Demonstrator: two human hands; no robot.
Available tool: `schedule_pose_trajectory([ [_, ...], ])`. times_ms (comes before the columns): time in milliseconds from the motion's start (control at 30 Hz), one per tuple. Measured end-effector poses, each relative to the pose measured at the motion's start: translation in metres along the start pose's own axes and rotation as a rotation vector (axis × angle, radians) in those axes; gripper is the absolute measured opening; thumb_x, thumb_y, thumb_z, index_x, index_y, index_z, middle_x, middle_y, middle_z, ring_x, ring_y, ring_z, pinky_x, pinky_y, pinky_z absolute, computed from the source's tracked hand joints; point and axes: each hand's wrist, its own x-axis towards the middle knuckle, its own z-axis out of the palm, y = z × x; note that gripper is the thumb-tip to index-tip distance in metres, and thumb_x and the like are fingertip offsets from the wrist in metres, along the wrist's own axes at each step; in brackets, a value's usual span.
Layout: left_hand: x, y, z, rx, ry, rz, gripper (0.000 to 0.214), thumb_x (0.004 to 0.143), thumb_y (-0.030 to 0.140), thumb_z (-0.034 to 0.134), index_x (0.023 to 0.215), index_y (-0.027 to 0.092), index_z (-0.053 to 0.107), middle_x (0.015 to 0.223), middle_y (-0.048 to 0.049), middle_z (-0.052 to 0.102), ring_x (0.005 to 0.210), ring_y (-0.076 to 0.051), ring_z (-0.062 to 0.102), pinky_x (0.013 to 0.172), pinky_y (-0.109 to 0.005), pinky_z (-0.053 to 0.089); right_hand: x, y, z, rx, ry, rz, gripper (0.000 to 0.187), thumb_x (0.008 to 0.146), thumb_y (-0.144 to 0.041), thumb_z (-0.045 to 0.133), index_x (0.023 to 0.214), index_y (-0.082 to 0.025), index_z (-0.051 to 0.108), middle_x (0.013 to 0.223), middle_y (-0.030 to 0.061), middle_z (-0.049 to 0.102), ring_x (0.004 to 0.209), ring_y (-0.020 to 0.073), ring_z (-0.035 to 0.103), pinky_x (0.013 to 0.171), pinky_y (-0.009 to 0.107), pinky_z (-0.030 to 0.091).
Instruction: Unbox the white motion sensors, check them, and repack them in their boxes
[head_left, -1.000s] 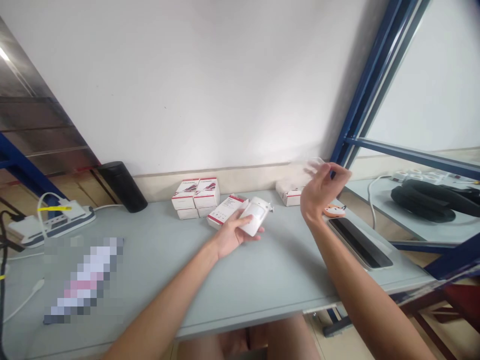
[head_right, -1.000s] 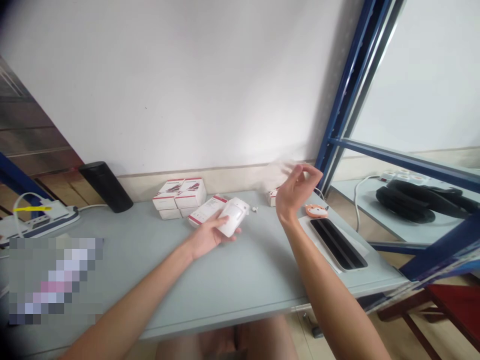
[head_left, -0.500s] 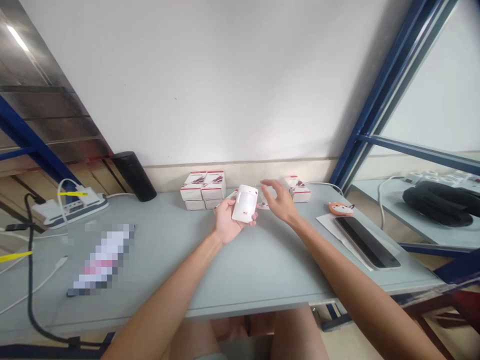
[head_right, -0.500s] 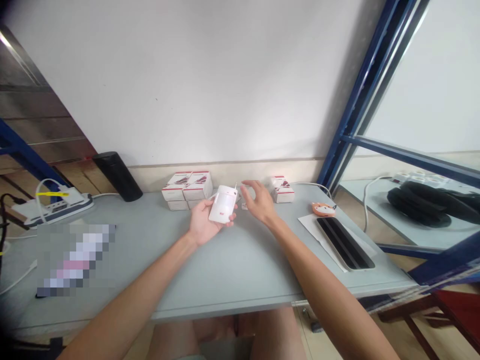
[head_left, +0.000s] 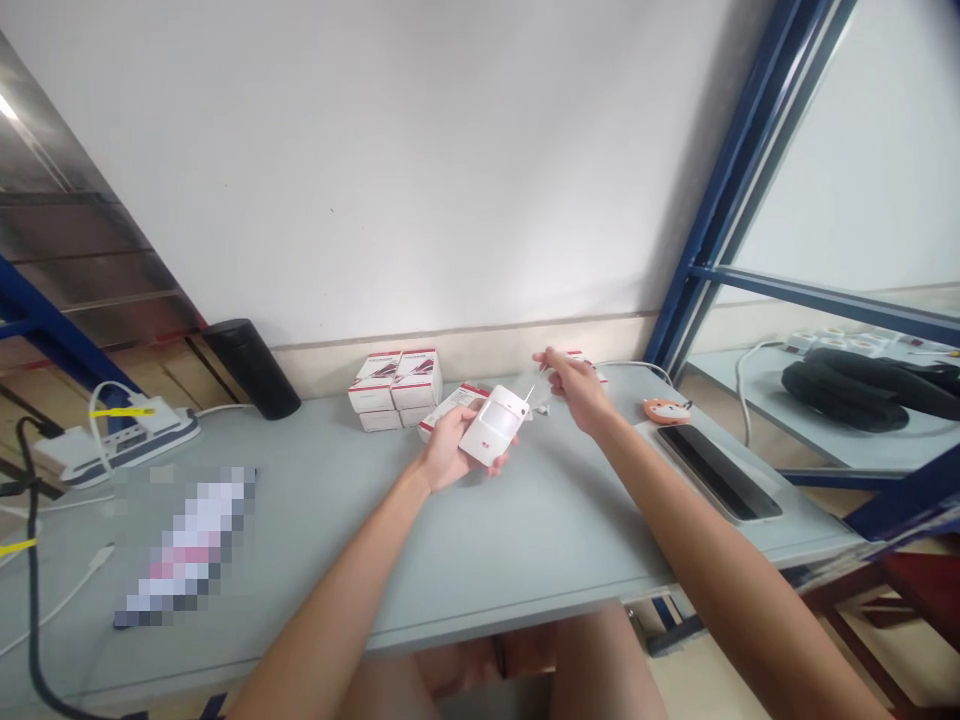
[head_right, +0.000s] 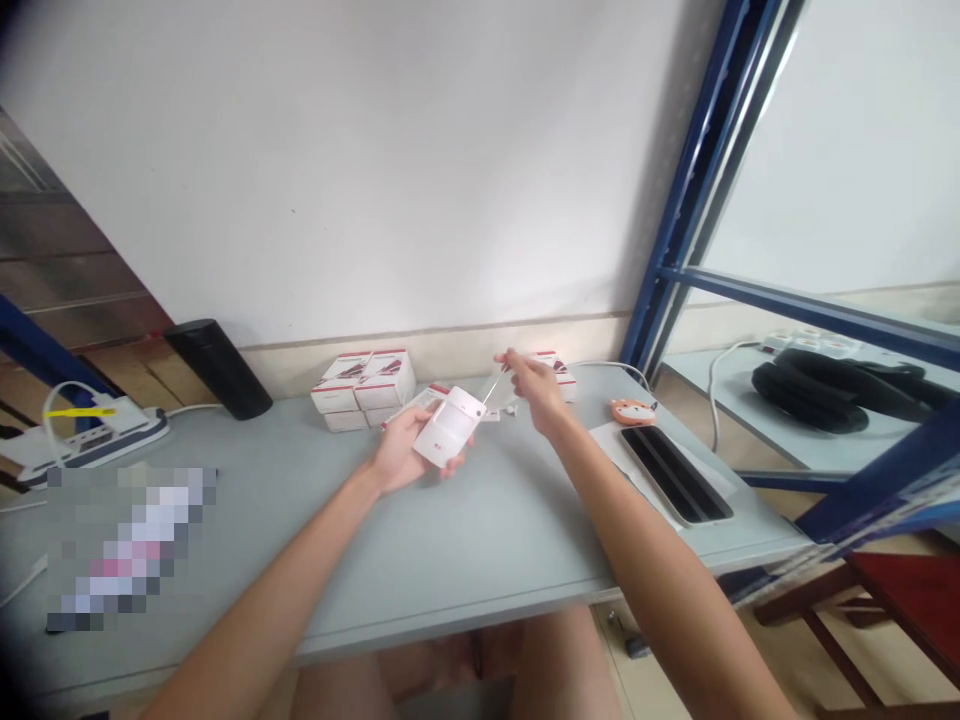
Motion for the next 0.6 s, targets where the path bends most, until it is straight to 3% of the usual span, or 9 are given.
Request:
schedule_pose_trajectory([
  [167, -0.007, 0.011, -0.007, 0.03, -0.085, -0.129, 0.042, 0.088, 0.041, 0.048, 0.125, 0.021, 0.053, 0.094, -0.014, 0.07, 0.061, -0.023, 0.062, 0.054, -0.033, 0.043, 0.021, -0.002, -0.028, 0.101, 0.161, -0.036, 0.046, 0.078, -0.062, 0.075, 0.098, -0.021, 0.081, 0.092, 0.0003, 0.059, 0.056, 0.0054, 0.032, 0.046, 0.02, 0.032],
  [367, -0.016, 0.018, -0.022, 0.128, -0.13, -0.215, 0.051, 0.089, 0.04, 0.047, 0.136, 0.021, 0.045, 0.093, -0.0155, 0.071, 0.062, -0.025, 0.063, 0.054, -0.033, 0.045, 0.037, -0.005, -0.065, 0.233, 0.364, -0.001, 0.028, 0.082, -0.048, 0.076, 0.091, -0.022, 0.079, 0.09, -0.0005, 0.06, 0.052, 0.0038, 0.034, 0.041, 0.019, 0.029],
  [600, -0.018, 0.015, -0.024, 0.133, -0.086, -0.2, 0.046, 0.089, 0.037, 0.048, 0.132, 0.022, 0.044, 0.094, -0.0164, 0.071, 0.066, -0.026, 0.067, 0.054, -0.032, 0.045, 0.039, -0.006, -0.072, 0.323, 0.363, -0.11, 0.036, 0.073, -0.045, 0.088, 0.095, -0.022, 0.07, 0.076, -0.0027, 0.062, 0.052, 0.005, 0.043, 0.045, 0.019, 0.038],
])
